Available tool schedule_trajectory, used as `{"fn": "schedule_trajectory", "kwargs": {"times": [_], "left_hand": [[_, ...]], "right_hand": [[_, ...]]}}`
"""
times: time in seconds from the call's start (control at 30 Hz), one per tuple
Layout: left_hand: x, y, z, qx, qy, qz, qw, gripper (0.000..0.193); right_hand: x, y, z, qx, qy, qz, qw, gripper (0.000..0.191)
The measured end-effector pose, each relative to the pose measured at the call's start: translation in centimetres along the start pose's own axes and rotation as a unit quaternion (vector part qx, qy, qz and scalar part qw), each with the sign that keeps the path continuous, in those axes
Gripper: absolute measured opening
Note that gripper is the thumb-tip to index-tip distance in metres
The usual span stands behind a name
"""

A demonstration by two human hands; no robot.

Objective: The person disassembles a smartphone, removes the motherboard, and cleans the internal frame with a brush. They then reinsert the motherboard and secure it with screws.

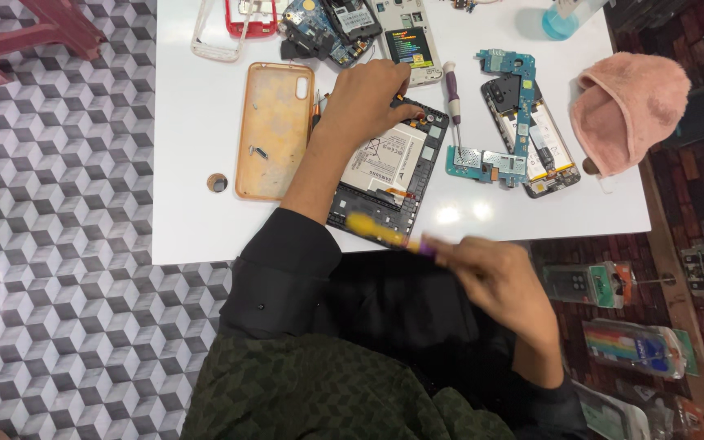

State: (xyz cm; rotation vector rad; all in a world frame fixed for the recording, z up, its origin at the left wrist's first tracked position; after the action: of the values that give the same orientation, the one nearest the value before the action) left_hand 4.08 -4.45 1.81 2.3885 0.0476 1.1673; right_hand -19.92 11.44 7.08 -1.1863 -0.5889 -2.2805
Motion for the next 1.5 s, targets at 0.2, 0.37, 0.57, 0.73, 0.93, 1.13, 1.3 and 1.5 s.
{"fn": "schedule_trajectory", "kwargs": {"times": [0.2, 0.37, 0.57, 0.73, 0.93, 1.13, 1.3, 1.5], "left_hand": [[0.0, -0.1, -0.1, -0.007, 0.000, -0.010, 1.000, 0.044], [0.1, -0.1, -0.2, -0.004, 0.003, -0.005, 1.000, 0.045], [0.6, -0.2, -0.6, -0.014, -0.021, 0.000, 1.000, 0.041], [1.3, -0.4, -1.2, -0.006, -0.035, 0.027, 0.999, 0.040], [1.6, -0.5, -1.8, 0.006, -0.054, 0.046, 0.997, 0.040], [1.4, -0.2, -1.6, 0.033, -0.068, 0.085, 0.994, 0.042], [1.0, -0.3, -1.3, 0.034, -0.074, 0.091, 0.993, 0.041], [0.5, -0.1, -1.1, 0.033, -0.069, 0.064, 0.995, 0.021]], "right_hand": [[-0.1, -2.0, -3.3, -0.088, 0.071, 0.029, 0.993, 0.037], [0.5, -3.2, -5.9, -0.079, 0.117, -0.007, 0.990, 0.036], [0.2, -4.0, -7.9, -0.114, 0.133, 0.066, 0.982, 0.020], [1.4, -4.4, -9.6, -0.126, 0.140, 0.063, 0.980, 0.028], [1.6, -3.9, -10.0, -0.195, 0.157, -0.099, 0.963, 0.025], [1.2, -3.4, -7.6, 0.038, 0.175, 0.029, 0.983, 0.009], [2.2, -2.5, -8.4, -0.156, 0.048, -0.090, 0.983, 0.024], [2.9, -1.6, -8.2, -0.098, 0.144, 0.022, 0.984, 0.030]]}}
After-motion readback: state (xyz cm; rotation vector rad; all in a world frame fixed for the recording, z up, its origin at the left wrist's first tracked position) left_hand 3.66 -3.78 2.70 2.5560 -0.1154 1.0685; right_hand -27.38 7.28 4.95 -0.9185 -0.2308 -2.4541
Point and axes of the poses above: each hand's wrist, its own y-axis towards the middle knuckle, its own x-axis out of the back of the hand, z = x × y, the point moved 3 cm from there along y, towards the middle knuckle, and after that the axes turned 6 degrees about -y, right-handed, at the moved point
